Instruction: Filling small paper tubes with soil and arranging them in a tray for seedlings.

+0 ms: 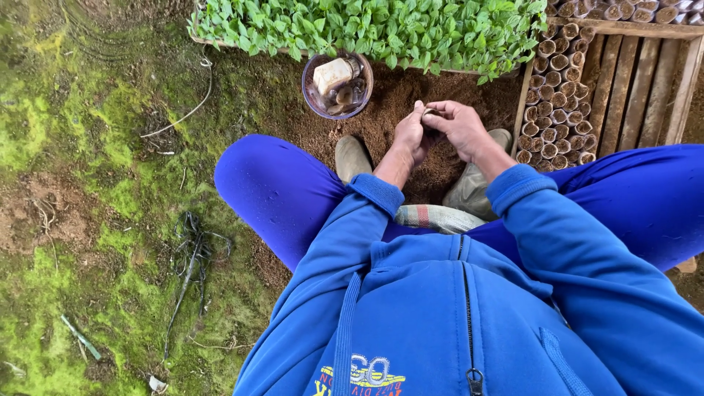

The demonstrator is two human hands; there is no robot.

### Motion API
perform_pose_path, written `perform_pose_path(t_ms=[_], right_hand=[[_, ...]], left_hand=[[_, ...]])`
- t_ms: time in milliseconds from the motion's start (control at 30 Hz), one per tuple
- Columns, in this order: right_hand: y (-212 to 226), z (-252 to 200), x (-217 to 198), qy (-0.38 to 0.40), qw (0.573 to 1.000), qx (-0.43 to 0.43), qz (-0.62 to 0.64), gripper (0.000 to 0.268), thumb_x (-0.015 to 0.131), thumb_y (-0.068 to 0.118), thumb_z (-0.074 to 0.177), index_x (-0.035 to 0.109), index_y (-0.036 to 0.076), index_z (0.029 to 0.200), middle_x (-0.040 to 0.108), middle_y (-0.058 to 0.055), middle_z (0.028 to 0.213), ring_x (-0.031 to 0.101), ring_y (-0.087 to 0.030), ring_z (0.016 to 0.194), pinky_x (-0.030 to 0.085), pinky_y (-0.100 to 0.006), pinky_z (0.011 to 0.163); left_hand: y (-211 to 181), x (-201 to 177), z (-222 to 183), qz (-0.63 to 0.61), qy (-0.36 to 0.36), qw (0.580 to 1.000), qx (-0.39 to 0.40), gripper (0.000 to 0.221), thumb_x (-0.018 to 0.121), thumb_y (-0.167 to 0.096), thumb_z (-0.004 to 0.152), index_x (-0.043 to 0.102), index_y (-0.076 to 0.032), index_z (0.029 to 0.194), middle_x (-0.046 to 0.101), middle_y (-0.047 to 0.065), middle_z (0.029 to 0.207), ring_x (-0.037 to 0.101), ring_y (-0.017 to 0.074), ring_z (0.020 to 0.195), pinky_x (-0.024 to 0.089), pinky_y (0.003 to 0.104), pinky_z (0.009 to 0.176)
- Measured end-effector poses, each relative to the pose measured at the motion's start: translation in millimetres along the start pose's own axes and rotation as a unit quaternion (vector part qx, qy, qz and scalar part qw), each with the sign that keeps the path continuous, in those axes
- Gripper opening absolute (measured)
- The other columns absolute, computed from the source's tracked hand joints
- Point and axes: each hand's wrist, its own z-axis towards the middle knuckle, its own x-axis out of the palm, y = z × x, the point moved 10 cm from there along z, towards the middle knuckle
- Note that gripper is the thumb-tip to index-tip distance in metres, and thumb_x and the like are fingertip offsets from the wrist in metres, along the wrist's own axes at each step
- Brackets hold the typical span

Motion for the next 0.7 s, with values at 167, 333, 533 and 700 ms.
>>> perform_pose_path(t_ms=[167,333,533,700], right_hand=[[11,-6,1,-0.027,0.999,-0.033,-0.027,0.039,0.085,0.01,0.089,0.071,0.006,0.125,0.075,-0.006,0.105,0.073,-0.014,0.09,0.066,-0.031,0.078],[4,-18,7,-0.015,0.996,0.062,0.058,0.033,0.086,0.021,0.089,0.073,0.011,0.118,0.078,0.0,0.099,0.076,-0.011,0.085,0.067,-0.027,0.074],[-44,20,-18,-0.035,0.994,0.072,0.072,0.027,0.084,0.027,0.094,0.075,0.013,0.115,0.078,-0.005,0.1,0.079,-0.018,0.086,0.068,-0.036,0.072],[-57,35,-14,-0.026,0.997,0.044,0.061,0.024,0.081,0.021,0.096,0.073,0.009,0.115,0.077,-0.007,0.101,0.078,-0.019,0.081,0.068,-0.035,0.067]], left_hand=[[8,-16,19,-0.013,-0.002,1.0,-0.011,0.036,0.053,-0.041,0.109,0.066,-0.007,0.105,0.07,0.015,0.096,0.07,0.0242,0.079,0.064,0.055,0.074],[1,-9,3,-0.004,-0.024,1.0,0.0,0.042,0.055,-0.043,0.109,0.071,-0.004,0.107,0.072,0.022,0.097,0.072,0.0338,0.082,0.062,0.058,0.076],[-14,15,-30,0.01,-0.023,1.0,0.0,0.042,0.061,-0.045,0.106,0.076,-0.006,0.104,0.069,0.018,0.098,0.068,0.031,0.088,0.062,0.054,0.08],[-4,-13,-4,0.008,-0.035,0.999,0.012,0.041,0.061,-0.046,0.107,0.075,-0.007,0.107,0.072,0.017,0.099,0.069,0.03,0.087,0.063,0.054,0.077]])
